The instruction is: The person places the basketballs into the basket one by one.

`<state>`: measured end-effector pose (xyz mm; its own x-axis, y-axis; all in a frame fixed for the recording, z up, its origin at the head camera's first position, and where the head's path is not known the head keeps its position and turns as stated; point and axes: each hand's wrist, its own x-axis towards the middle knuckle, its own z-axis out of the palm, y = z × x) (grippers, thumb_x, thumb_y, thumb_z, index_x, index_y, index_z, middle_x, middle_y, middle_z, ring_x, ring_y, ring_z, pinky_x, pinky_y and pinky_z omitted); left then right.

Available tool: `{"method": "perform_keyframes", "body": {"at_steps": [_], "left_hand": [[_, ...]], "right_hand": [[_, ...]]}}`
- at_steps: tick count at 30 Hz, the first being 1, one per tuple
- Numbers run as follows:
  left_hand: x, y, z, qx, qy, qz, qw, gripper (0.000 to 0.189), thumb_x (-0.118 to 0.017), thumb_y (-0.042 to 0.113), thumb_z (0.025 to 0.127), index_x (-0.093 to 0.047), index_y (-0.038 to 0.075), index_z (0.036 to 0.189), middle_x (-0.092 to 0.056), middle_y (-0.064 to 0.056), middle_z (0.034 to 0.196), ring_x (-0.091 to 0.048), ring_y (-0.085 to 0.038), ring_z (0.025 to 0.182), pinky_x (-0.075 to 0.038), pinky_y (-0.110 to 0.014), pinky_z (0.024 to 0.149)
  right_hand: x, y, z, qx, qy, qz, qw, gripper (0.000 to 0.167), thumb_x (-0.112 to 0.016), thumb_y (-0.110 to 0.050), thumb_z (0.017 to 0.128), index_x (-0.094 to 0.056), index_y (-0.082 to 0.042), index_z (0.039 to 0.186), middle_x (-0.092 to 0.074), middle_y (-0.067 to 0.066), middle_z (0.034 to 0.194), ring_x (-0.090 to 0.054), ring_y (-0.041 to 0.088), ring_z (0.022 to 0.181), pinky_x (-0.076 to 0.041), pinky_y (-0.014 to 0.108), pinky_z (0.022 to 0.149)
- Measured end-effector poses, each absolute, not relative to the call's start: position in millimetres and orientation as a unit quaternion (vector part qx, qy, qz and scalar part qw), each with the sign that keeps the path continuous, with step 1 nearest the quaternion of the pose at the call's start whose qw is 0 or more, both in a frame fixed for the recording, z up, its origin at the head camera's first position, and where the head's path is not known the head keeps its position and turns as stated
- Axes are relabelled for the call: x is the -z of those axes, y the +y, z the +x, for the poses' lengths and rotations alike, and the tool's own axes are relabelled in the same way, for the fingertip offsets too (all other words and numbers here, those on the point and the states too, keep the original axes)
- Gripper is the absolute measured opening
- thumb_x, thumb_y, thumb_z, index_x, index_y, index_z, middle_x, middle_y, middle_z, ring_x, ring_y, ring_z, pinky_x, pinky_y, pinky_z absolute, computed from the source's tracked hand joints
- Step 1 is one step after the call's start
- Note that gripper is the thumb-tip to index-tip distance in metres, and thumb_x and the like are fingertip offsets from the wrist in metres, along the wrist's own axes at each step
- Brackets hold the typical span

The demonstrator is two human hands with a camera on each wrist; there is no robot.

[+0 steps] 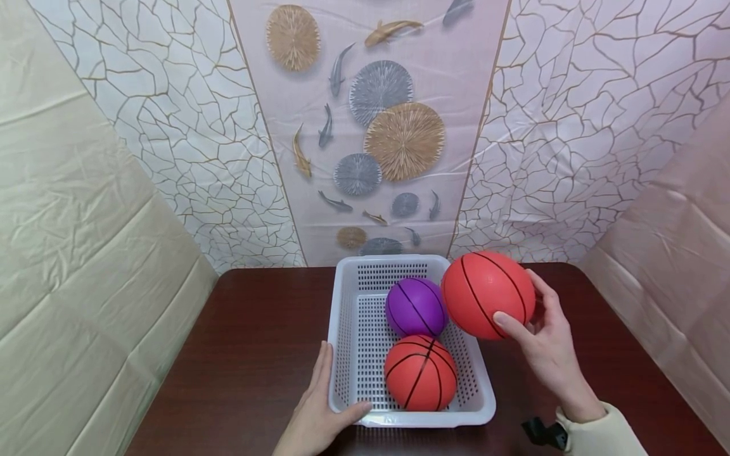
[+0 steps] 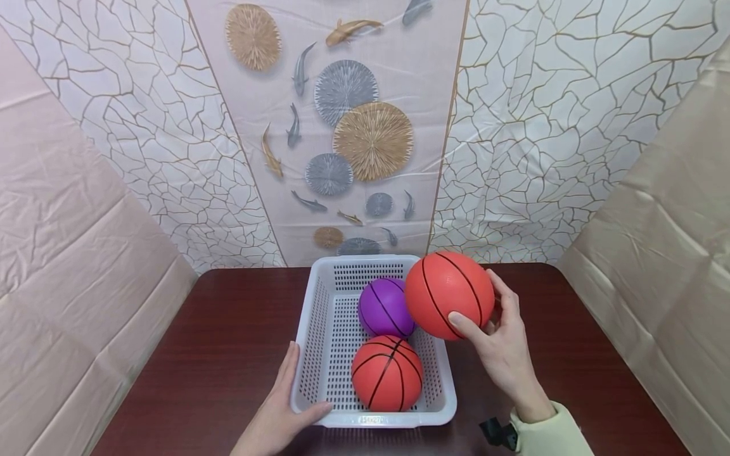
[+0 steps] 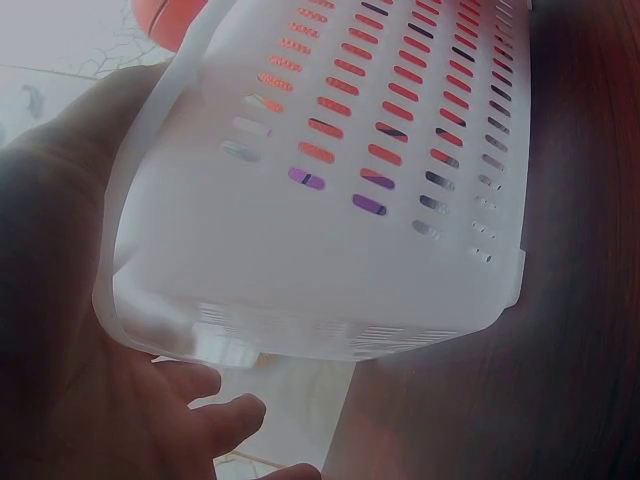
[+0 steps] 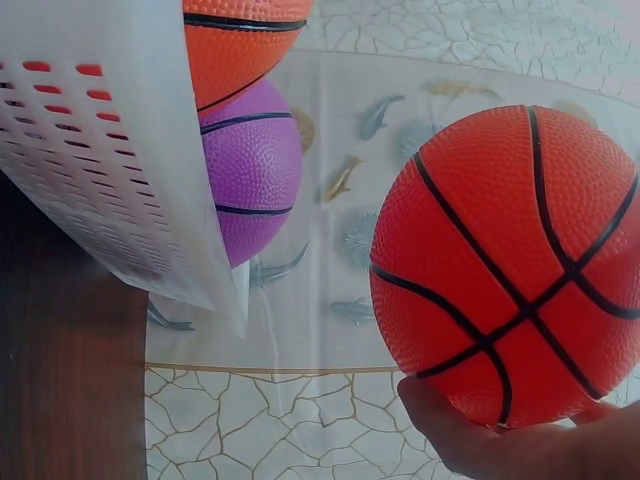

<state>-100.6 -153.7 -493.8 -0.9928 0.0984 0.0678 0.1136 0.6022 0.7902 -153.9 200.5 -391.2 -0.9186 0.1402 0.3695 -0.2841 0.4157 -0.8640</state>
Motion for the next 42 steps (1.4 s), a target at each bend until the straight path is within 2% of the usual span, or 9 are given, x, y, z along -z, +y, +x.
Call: {"method": "perform_keyframes", "body": {"at_steps": [10, 13, 16, 20, 26, 29, 33, 37, 42], "left_hand": [[493.9, -152.6, -99.3, 0.444, -0.894, -0.059, 0.011, 0.116, -0.073, 0.064, 0.074, -0.004, 0.023, 0.158, -0.003, 0.004, 0.163, -0.026, -0.035, 0.140, -0.035, -0.060, 0.103], [494.0, -152.5, -99.1, 0.443, -0.894, -0.059, 0.012, 0.116, -0.072, 0.065, 0.074, -0.004, 0.023, 0.158, -0.003, 0.004, 0.163, -0.026, -0.034, 0.140, -0.034, -0.059, 0.103], [493.8, -152.3, -98.8, 0.442, -0.895, -0.060, 0.013, 0.116, -0.072, 0.065, 0.074, -0.004, 0.023, 0.158, -0.003, 0.004, 0.163, -0.026, -0.034, 0.140, -0.034, -0.059, 0.103], [493.1, -152.2, -98.4, 0.443, -0.894, -0.061, 0.017, 0.115, -0.074, 0.062, 0.075, -0.005, 0.023, 0.158, -0.003, 0.004, 0.163, -0.026, -0.034, 0.140, -0.034, -0.059, 0.103], [493.2, -152.6, -98.9, 0.444, -0.894, -0.061, 0.015, 0.115, -0.075, 0.060, 0.075, -0.004, 0.025, 0.158, -0.003, 0.004, 0.163, -0.027, -0.035, 0.140, -0.035, -0.060, 0.102], [493.5, -152.7, -99.2, 0.444, -0.894, -0.060, 0.014, 0.115, -0.075, 0.059, 0.075, -0.003, 0.025, 0.158, -0.003, 0.004, 0.163, -0.028, -0.035, 0.139, -0.035, -0.060, 0.102], [494.4, -152.9, -99.7, 0.444, -0.894, -0.062, 0.016, 0.115, -0.075, 0.060, 0.075, -0.004, 0.025, 0.158, -0.004, 0.003, 0.163, -0.029, -0.036, 0.139, -0.036, -0.059, 0.102], [494.5, -153.1, -100.0, 0.444, -0.894, -0.064, 0.022, 0.116, -0.076, 0.060, 0.074, -0.005, 0.023, 0.158, -0.004, 0.002, 0.163, -0.029, -0.035, 0.139, -0.036, -0.059, 0.102], [494.6, -153.1, -101.0, 0.447, -0.892, -0.061, 0.018, 0.116, -0.076, 0.060, 0.074, -0.005, 0.022, 0.158, -0.004, 0.003, 0.163, -0.027, -0.033, 0.140, -0.035, -0.058, 0.104]], "right_hand": [[397.2, 194.0, -154.0, -0.504, -0.848, 0.072, 0.145, 0.089, -0.077, -0.020, 0.085, -0.022, -0.024, 0.154, -0.032, 0.011, 0.144, -0.048, 0.025, 0.116, -0.049, 0.014, 0.081], [398.9, 193.7, -154.0, -0.483, -0.861, 0.106, 0.115, 0.088, -0.078, -0.023, 0.084, -0.024, -0.022, 0.153, -0.031, 0.012, 0.144, -0.045, 0.031, 0.121, -0.053, 0.033, 0.088], [400.4, 194.4, -153.6, -0.472, -0.866, 0.132, 0.099, 0.085, -0.079, -0.025, 0.083, -0.028, -0.019, 0.151, -0.029, 0.011, 0.146, -0.041, 0.033, 0.126, -0.046, 0.054, 0.094], [401.0, 196.2, -153.0, -0.465, -0.868, 0.139, 0.108, 0.082, -0.080, -0.023, 0.082, -0.033, -0.014, 0.149, -0.030, 0.011, 0.147, -0.040, 0.032, 0.127, -0.042, 0.060, 0.094], [400.4, 202.7, -151.3, -0.452, -0.875, 0.126, 0.119, 0.077, -0.079, -0.023, 0.083, -0.038, -0.017, 0.148, -0.031, 0.009, 0.147, -0.041, 0.029, 0.125, -0.046, 0.053, 0.095], [400.6, 207.8, -149.7, -0.440, -0.881, 0.119, 0.128, 0.076, -0.079, -0.022, 0.084, -0.038, -0.020, 0.148, -0.033, 0.007, 0.146, -0.039, 0.025, 0.126, -0.049, 0.030, 0.095], [400.9, 214.1, -148.6, -0.432, -0.882, 0.118, 0.145, 0.073, -0.078, -0.020, 0.084, -0.040, -0.021, 0.147, -0.035, 0.006, 0.145, -0.039, 0.019, 0.125, -0.039, 0.007, 0.088], [402.3, 218.5, -148.1, -0.433, -0.879, 0.116, 0.160, 0.070, -0.077, -0.017, 0.085, -0.042, -0.019, 0.146, -0.038, 0.005, 0.143, -0.039, 0.008, 0.122, -0.038, 0.005, 0.087], [406.0, 224.2, -147.1, -0.431, -0.883, 0.103, 0.157, 0.068, -0.075, -0.018, 0.087, -0.042, -0.017, 0.146, -0.038, 0.007, 0.142, -0.039, 0.006, 0.121, -0.038, 0.004, 0.086]]}}
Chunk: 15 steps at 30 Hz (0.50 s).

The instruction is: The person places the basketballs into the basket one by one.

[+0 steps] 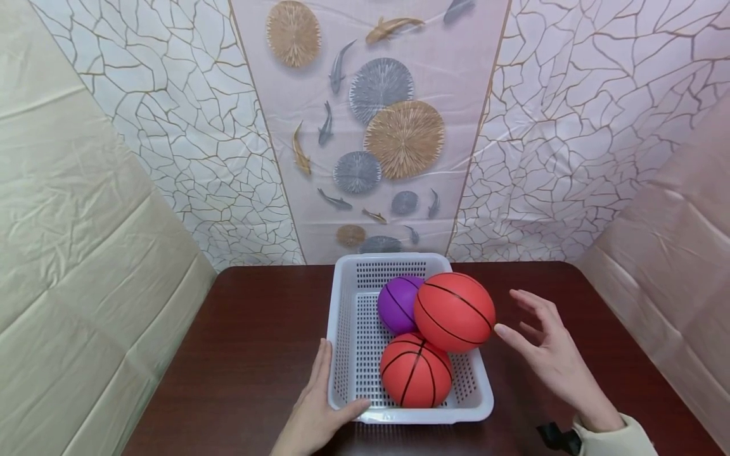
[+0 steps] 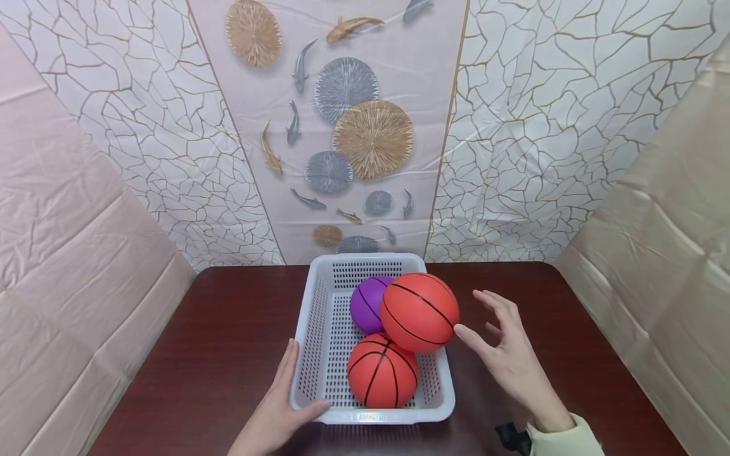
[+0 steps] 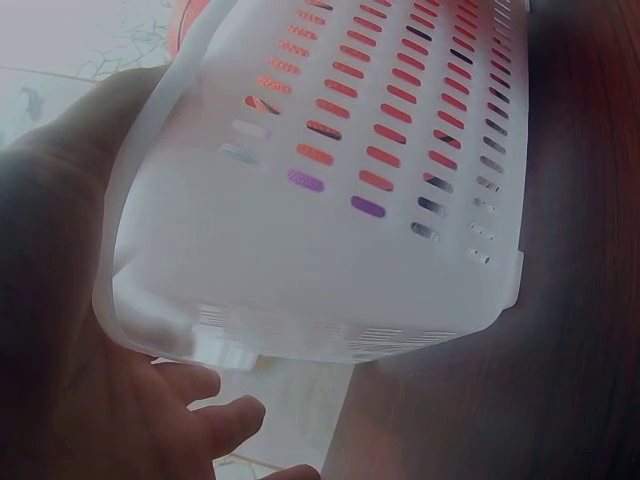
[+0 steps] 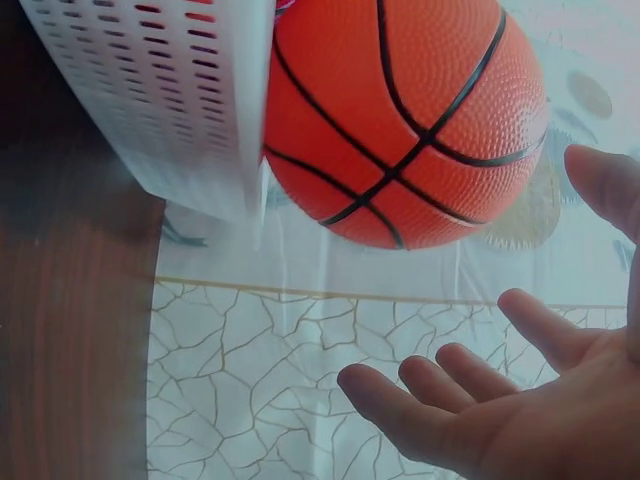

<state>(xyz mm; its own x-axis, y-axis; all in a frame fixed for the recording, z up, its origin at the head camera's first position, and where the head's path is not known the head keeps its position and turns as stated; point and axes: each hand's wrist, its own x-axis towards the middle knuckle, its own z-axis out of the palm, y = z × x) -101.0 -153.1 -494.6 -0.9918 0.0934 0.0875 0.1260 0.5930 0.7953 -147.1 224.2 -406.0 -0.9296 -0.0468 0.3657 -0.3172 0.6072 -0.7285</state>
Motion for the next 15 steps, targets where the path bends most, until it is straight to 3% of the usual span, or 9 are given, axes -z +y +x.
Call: {"method": "perform_keyframes", "body": {"at_steps": [4, 11, 15], "left_hand": [[495.6, -153.6, -103.1, 0.446, -0.893, -0.062, 0.018, 0.116, -0.075, 0.063, 0.074, -0.005, 0.023, 0.158, -0.004, 0.003, 0.163, -0.029, -0.034, 0.139, -0.036, -0.059, 0.102], [497.2, -154.3, -104.6, 0.447, -0.892, -0.067, 0.027, 0.116, -0.077, 0.058, 0.074, -0.006, 0.022, 0.158, -0.005, 0.002, 0.163, -0.027, -0.033, 0.140, -0.034, -0.058, 0.104], [496.4, -153.4, -104.2, 0.450, -0.890, -0.069, 0.028, 0.115, -0.078, 0.056, 0.074, -0.007, 0.021, 0.158, -0.005, 0.002, 0.163, -0.026, -0.032, 0.140, -0.034, -0.057, 0.104]], "right_hand": [[408.5, 228.8, -148.1, -0.430, -0.885, 0.094, 0.151, 0.067, -0.074, -0.019, 0.088, -0.042, -0.016, 0.146, -0.038, 0.008, 0.141, -0.040, 0.009, 0.121, -0.038, 0.004, 0.085], [410.7, 234.3, -149.0, -0.432, -0.886, 0.080, 0.149, 0.065, -0.073, -0.022, 0.089, -0.042, -0.013, 0.146, -0.038, 0.011, 0.141, -0.042, 0.031, 0.121, -0.037, 0.003, 0.084], [413.0, 238.3, -149.6, -0.428, -0.885, 0.066, 0.173, 0.062, -0.073, -0.021, 0.089, -0.045, -0.014, 0.144, -0.039, 0.009, 0.138, -0.042, 0.016, 0.121, -0.037, 0.002, 0.084]]}}
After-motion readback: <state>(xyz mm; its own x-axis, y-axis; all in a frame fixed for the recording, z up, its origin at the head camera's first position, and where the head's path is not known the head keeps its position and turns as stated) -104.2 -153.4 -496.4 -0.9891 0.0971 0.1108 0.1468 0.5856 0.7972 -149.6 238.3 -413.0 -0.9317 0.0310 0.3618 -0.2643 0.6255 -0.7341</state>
